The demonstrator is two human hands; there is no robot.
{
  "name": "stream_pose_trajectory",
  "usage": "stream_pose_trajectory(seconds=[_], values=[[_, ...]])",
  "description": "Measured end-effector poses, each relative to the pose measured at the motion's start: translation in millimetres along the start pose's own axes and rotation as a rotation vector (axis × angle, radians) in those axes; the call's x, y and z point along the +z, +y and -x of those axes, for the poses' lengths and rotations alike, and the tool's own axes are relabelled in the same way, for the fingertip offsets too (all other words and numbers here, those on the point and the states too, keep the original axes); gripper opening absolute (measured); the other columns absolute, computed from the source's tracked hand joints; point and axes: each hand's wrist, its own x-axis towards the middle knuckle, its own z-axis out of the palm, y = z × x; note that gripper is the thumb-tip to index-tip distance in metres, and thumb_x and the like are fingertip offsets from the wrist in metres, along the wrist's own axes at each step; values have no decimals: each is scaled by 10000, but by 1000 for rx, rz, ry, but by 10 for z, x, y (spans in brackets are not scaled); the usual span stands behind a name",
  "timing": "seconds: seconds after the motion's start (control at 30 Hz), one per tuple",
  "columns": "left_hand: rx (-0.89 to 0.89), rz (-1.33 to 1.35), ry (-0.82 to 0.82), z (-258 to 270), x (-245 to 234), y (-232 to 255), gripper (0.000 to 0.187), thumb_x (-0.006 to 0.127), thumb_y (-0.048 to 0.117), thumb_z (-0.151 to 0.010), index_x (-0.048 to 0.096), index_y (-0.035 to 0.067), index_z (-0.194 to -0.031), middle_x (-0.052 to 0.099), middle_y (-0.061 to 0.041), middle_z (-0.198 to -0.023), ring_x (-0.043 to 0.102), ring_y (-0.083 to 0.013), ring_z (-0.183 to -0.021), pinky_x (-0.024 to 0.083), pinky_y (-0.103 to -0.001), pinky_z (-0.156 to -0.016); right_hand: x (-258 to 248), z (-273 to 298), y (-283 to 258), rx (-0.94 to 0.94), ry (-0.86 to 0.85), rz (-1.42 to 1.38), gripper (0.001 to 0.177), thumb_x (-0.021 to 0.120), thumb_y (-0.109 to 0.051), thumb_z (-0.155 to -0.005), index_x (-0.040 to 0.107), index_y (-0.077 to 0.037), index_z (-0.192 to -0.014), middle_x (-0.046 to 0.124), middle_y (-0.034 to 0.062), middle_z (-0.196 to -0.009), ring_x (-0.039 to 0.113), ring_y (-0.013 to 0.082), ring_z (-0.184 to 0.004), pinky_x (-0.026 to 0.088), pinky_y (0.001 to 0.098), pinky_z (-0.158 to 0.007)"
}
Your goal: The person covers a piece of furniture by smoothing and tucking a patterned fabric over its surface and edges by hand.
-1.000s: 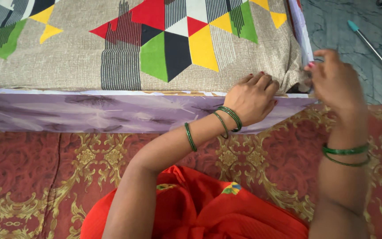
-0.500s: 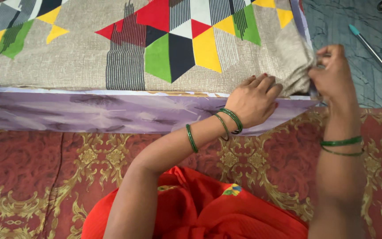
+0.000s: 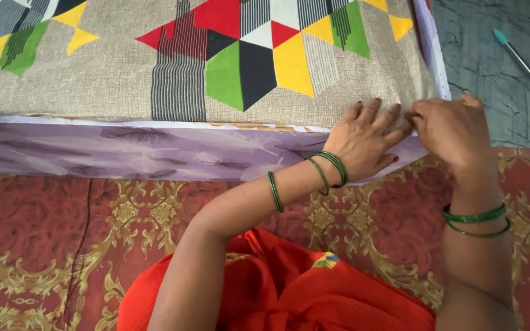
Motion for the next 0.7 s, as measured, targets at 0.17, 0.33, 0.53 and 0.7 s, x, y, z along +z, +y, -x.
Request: stream_pose_trajectory(seconds=[0.17,0.33,0.53,0.7], values=[[12,-4,14,-6,-31,5,638,683,510,-823,578,211,-1376,482,-124,-1486,433,-379,-1400,358,-582,-1138,155,-6,160,69,-103,22,99,719,-295,-998,800,-239,-988,754,88,-841,724,286,-841,382,526,-1115],[-15,98,20,21,-97,25,611,733,473,-809,609,176,-1328,557,-97,-1318,537,-297,-1276,399,-518,-1147,-47,-8,-86,69,73,162,167,726,-326,-951,751,-165,-985,756,81,-949,719,291,-919,480,463,-958],[-32,94,39,-30,-78,16,635,754,433,-755,596,55,-1240,603,-89,-1159,557,-274,-1188,389,-532,-1091,-304,46,-171,78,-58,-126,159,659,-272,-1033,724,-138,-1090,737,133,-905,697,381,-833,537,492,-726],[-29,98,63,-34,-46,1,552,741,417,-768,601,55,-1160,645,-111,-1149,560,-284,-1215,391,-499,-1076,-304,79,-117,62,-176,-225,211,644,-270,-982,710,-115,-1110,729,131,-999,700,370,-890,548,473,-770]])
